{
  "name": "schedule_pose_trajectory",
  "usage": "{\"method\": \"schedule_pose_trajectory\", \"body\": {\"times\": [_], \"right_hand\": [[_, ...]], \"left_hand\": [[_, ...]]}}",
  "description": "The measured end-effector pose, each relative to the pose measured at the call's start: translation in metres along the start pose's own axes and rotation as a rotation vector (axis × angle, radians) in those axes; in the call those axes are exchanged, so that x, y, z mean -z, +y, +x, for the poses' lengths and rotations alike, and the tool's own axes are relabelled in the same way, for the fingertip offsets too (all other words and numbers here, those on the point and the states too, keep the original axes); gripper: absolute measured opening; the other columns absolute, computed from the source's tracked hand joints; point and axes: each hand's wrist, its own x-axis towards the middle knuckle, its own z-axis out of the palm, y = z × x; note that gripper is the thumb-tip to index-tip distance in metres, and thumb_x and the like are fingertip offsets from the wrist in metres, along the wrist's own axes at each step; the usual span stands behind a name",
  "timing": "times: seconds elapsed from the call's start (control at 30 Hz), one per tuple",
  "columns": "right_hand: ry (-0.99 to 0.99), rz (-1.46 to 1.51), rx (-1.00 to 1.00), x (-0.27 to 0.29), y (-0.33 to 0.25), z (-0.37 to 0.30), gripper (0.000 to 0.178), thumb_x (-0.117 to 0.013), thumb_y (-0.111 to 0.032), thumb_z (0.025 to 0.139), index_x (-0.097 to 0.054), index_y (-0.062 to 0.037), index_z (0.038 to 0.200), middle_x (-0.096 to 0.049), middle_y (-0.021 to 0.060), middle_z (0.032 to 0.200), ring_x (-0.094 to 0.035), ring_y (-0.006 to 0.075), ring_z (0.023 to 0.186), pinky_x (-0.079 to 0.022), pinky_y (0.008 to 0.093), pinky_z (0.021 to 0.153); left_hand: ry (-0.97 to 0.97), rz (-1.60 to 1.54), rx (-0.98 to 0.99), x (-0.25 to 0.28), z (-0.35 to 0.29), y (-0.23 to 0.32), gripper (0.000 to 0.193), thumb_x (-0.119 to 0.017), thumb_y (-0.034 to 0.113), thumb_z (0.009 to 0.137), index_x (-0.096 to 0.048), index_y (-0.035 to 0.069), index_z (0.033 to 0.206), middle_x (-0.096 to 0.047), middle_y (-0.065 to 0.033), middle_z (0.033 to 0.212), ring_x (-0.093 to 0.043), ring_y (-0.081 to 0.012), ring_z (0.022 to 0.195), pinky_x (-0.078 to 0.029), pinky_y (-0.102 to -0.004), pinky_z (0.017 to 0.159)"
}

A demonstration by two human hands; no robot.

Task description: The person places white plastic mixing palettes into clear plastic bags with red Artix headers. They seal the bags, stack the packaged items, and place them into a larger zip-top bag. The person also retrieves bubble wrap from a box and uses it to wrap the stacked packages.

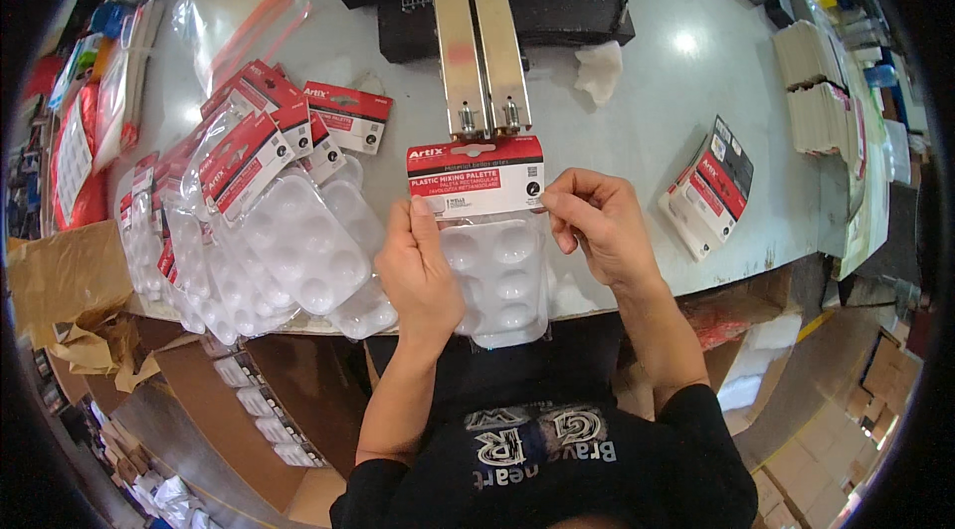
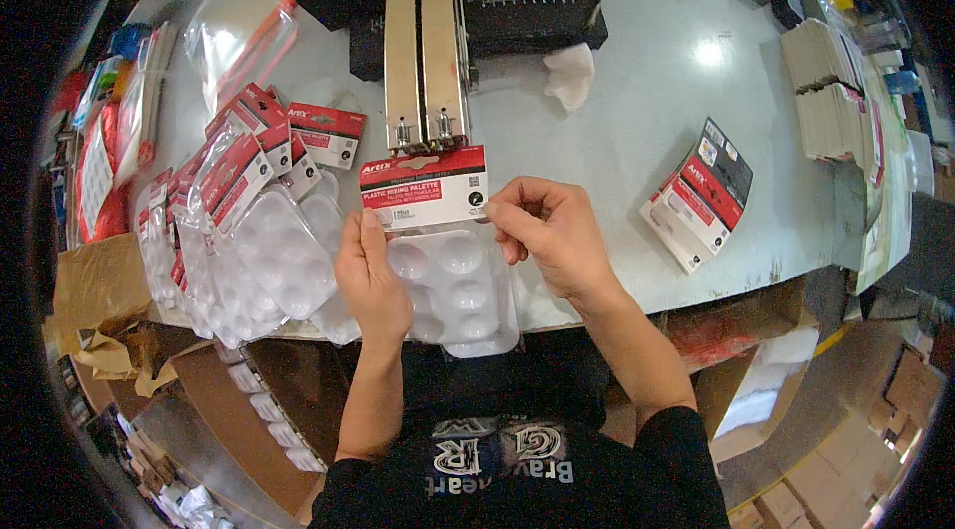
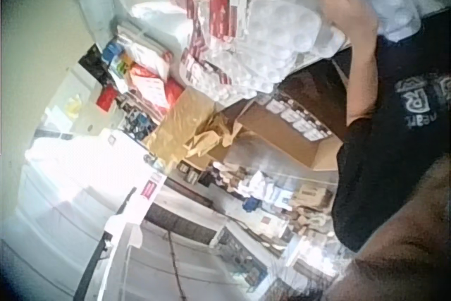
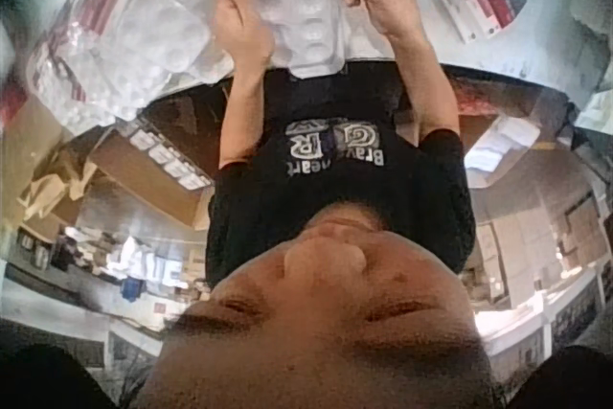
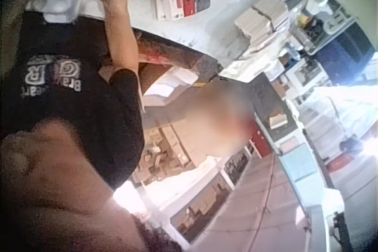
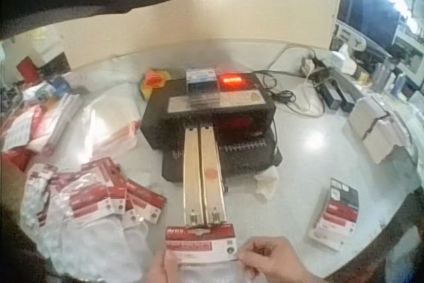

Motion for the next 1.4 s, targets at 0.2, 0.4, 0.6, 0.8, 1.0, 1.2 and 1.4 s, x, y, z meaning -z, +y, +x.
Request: {"method": "schedule_pose_trajectory", "body": {"times": [0.2,0.4,0.6,0.8,1.0,1.2,1.4], "right_hand": [[0.014,0.029,0.045,0.007,0.025,0.008,0.013,-0.064,-0.011,0.084,-0.062,0.0006,0.081,-0.056,0.0022,0.064,-0.049,0.008,0.051,-0.038,0.0212,0.047],[0.052,0.09,0.057,0.004,0.028,0.012,0.012,-0.064,-0.01,0.084,-0.062,0.0007,0.081,-0.056,0.0026,0.064,-0.049,0.0088,0.052,-0.038,0.0215,0.048],[0.081,0.103,0.105,0.004,0.028,0.015,0.011,-0.064,-0.01,0.084,-0.062,0.0008,0.082,-0.056,0.0023,0.065,-0.049,0.0087,0.053,-0.037,0.0211,0.049],[0.096,0.058,0.046,0.001,0.022,0.021,0.013,-0.064,-0.012,0.085,-0.063,0.001,0.083,-0.058,0.0021,0.067,-0.052,0.0073,0.056,-0.042,0.0217,0.052],[0.065,0.146,0.228,-0.006,0.016,0.039,0.012,-0.063,-0.01,0.086,-0.062,0.0001,0.081,-0.055,0.0013,0.066,-0.049,0.0079,0.056,-0.039,0.0223,0.053],[0.089,0.046,0.198,-0.003,0.026,0.048,0.013,-0.059,-0.012,0.089,-0.064,0.0002,0.085,-0.057,0.0023,0.068,-0.051,0.0083,0.058,-0.041,0.0231,0.057],[0.203,-0.785,0.454,0.053,-0.017,0.004,0.047,-0.075,-0.026,0.076,-0.061,-0.0003,0.113,-0.067,0.0105,0.102,-0.063,0.0195,0.097,-0.048,0.0315,0.083]], "left_hand": [[0.002,0.031,-0.007,-0.001,0.001,-0.013,0.033,-0.04,0.025,0.101,-0.048,-0.001,0.081,-0.052,-0.0115,0.064,-0.045,-0.0151,0.059,-0.04,-0.0323,0.057],[-0.027,-0.05,0.062,-0.006,0.01,-0.015,0.035,-0.041,0.027,0.1,-0.049,0.0,0.081,-0.052,-0.0074,0.065,-0.046,-0.013,0.063,-0.04,-0.0289,0.06],[-0.018,-0.081,0.054,-0.007,0.012,-0.013,0.035,-0.041,0.027,0.101,-0.049,0.0,0.08,-0.049,-0.0041,0.064,-0.043,-0.0112,0.062,-0.038,-0.0282,0.058],[-0.007,-0.123,0.063,-0.011,0.017,-0.013,0.036,-0.04,0.027,0.101,-0.048,0.0,0.078,-0.048,-0.003,0.065,-0.041,-0.0101,0.064,-0.037,-0.0267,0.061],[-0.021,-0.189,0.103,-0.016,0.04,-0.019,0.036,-0.042,0.027,0.1,-0.045,0.001,0.076,-0.046,-0.0014,0.066,-0.039,-0.0098,0.064,-0.036,-0.0261,0.06],[0.003,-0.166,0.071,-0.024,0.044,-0.032,0.035,-0.042,0.026,0.1,-0.045,0.001,0.076,-0.044,-0.0021,0.065,-0.037,-0.0107,0.063,-0.035,-0.0273,0.059],[-0.058,0.437,0.083,0.038,0.035,-0.004,0.039,-0.043,0.034,0.098,-0.058,-0.002,0.092,-0.063,-0.0129,0.081,-0.058,-0.0218,0.075,-0.044,-0.0348,0.071]]}}
